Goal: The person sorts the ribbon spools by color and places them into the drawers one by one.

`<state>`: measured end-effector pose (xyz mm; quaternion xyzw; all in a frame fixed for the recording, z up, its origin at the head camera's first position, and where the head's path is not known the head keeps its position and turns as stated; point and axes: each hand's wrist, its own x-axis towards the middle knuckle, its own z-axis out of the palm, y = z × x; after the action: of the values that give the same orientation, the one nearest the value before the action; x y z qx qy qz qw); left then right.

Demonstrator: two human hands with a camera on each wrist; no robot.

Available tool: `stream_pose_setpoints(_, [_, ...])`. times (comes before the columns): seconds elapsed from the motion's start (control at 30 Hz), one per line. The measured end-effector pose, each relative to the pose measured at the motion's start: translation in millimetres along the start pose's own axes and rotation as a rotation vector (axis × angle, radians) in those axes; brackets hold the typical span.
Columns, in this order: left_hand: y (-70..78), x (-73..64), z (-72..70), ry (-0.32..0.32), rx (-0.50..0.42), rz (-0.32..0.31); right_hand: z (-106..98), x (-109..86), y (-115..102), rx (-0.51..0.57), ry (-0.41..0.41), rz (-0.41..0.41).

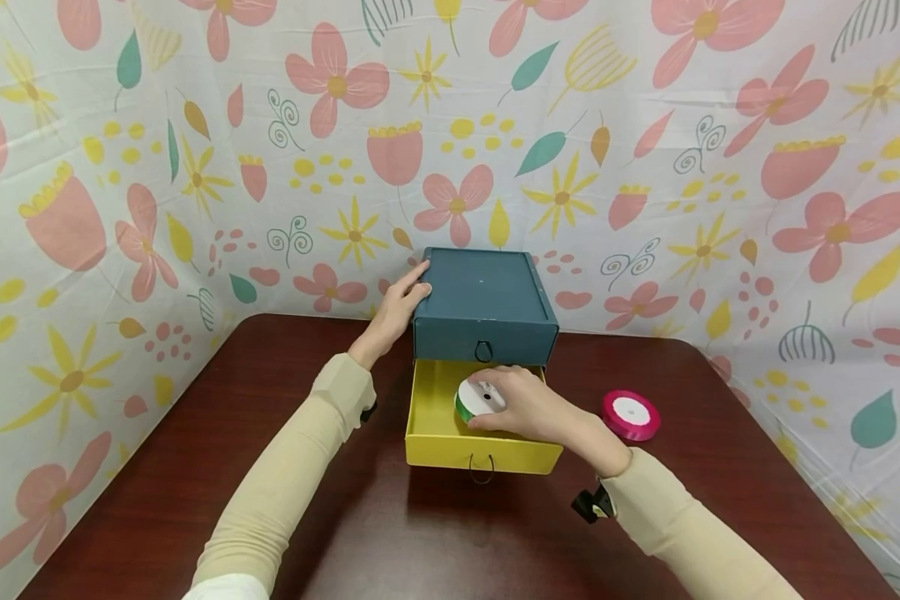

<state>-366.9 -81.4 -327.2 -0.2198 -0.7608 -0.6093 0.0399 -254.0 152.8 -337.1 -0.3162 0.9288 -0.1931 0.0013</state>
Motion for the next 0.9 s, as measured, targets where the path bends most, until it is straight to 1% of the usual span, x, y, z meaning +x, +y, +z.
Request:
stream_pose_setpoints(0.3, [-0.5, 1.9, -0.1, 0.01, 0.004, -0.033, 4.1, 3.4, 0.0, -0.015, -0.017, 0.006])
stream_pose_setpoints(0.47, [0.3, 1.9, -0.2, 0.013, 0.019, -0.026, 4.3, 4.8, -0.2, -0.002, -0.022, 0.043])
stream_pose_setpoints(0.53, [0.8, 1.8, -0.3, 0.012, 0.016, -0.023, 3.9, 5.4, 0.2, -0.006, -0.028, 0.043])
stream_pose_setpoints(0.67, [0.2, 2.3, -0.5, 0.009, 0.007, -0.023, 1.2, 4.9, 0.1, 0.0, -0.037, 0.013])
stream_pose_setpoints(0.77, [-0.9, 2.9, -0.6, 0.008, 0.003, -0.024, -3.8, -0.1, -3.4, 0.028, -0.044, -0.005])
stream_pose_setpoints(0.83, [-1.3, 3.2, -0.7, 0.006, 0.0, -0.025, -8.5, -7.2, -8.7, 0.042, -0.044, -0.004])
stream_pose_setpoints(0.9, [-1.4, 3.2, -0.6, 0.007, -0.001, -0.026, -12.6, -16.5, -15.2, 0.048, -0.026, -0.013])
